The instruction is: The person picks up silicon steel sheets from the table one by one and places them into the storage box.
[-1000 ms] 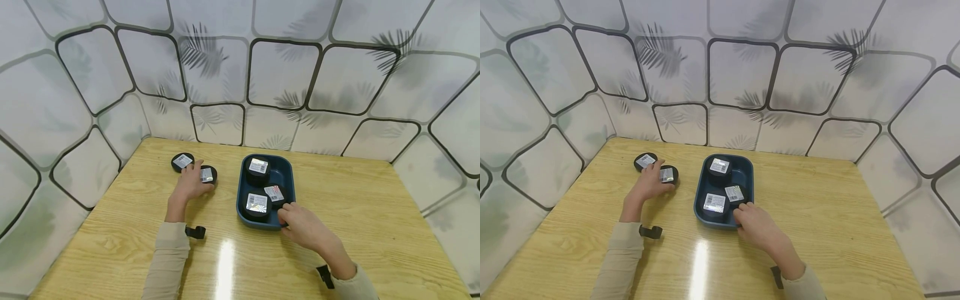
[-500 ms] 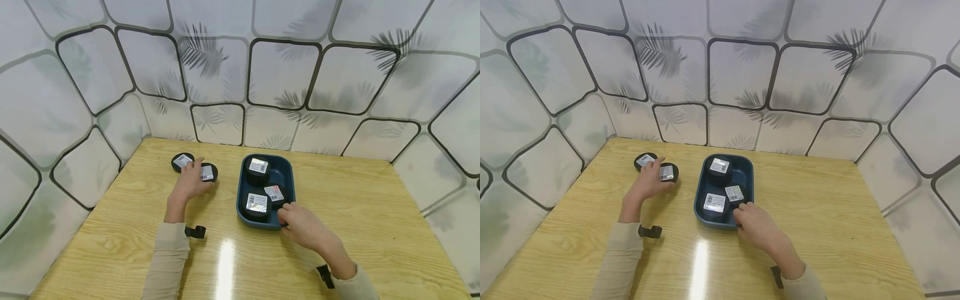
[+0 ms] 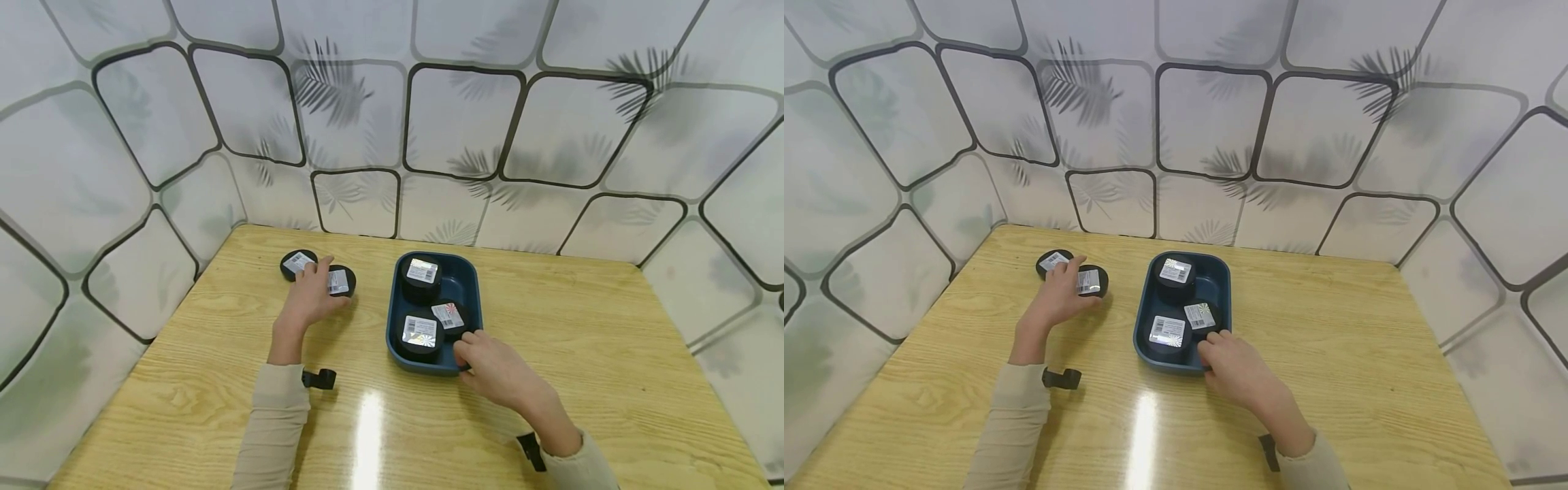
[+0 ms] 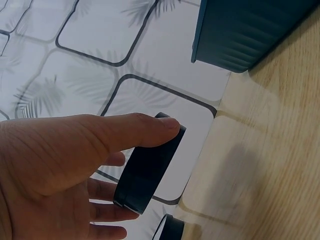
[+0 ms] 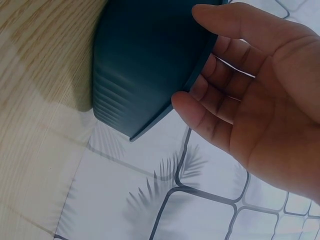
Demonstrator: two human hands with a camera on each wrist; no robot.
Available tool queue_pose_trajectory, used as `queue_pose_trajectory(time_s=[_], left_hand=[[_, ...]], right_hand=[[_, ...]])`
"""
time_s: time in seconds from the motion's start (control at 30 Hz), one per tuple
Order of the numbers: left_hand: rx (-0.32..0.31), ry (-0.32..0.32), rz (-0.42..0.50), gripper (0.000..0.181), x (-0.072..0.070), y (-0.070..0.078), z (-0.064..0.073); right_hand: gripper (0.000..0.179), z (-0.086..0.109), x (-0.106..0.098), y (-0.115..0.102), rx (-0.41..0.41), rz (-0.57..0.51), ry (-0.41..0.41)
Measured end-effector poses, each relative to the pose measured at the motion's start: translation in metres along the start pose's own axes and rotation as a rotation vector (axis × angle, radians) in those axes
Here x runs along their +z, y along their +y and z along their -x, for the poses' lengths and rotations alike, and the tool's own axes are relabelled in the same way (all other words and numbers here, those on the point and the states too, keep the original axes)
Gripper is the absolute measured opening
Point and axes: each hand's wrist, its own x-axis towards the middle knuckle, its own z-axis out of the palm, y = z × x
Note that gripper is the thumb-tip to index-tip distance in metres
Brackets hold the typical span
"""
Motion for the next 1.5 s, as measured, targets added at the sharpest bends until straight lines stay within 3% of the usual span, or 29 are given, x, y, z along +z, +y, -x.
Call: queue_pose_trajectory(time_s=[1.5], left_hand=[[0.018,0.009,-0.028,0.093,-0.001,0.0062,0.0003]], right_hand=[[0.025,0.0001,0.0015,0.0013,-0.019,0.006,0.017]])
